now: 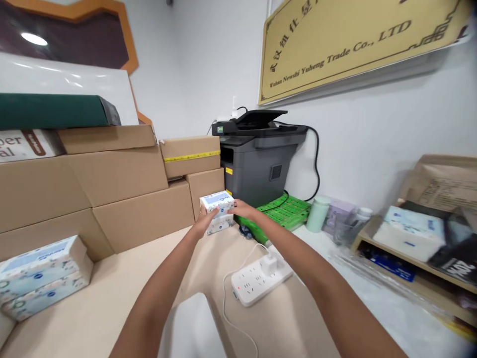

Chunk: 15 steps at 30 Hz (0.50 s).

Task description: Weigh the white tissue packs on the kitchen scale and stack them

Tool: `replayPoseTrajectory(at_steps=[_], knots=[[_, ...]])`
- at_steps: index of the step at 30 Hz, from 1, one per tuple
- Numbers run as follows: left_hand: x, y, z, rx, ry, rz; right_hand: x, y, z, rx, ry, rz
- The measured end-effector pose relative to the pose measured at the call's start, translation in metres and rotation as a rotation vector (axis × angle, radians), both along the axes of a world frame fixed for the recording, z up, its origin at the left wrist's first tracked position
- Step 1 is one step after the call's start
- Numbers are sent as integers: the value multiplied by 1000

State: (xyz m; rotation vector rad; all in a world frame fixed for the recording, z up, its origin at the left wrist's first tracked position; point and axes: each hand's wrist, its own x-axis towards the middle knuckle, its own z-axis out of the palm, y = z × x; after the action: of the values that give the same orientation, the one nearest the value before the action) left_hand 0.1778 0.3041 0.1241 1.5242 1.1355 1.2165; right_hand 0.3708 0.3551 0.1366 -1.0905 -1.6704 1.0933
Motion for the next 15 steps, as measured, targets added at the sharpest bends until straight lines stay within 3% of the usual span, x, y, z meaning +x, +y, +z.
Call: replayPoseTrajectory(at_steps=[3,6,9,11,15], knots=[[1,-24,6,58,-69,-49,6,-20,15,20,21,40],[-18,-79,22,163,-82,-101,21,-66,31,63,59,72],[-46,-165,44,246,27,-156,36,-136,37,167,39,130],[-60,-232,55,201,104,-155,41,-186,32,229,-15,204],[-64,-351,51,-11,129,-140,30,-264,-7,184,-14,323]])
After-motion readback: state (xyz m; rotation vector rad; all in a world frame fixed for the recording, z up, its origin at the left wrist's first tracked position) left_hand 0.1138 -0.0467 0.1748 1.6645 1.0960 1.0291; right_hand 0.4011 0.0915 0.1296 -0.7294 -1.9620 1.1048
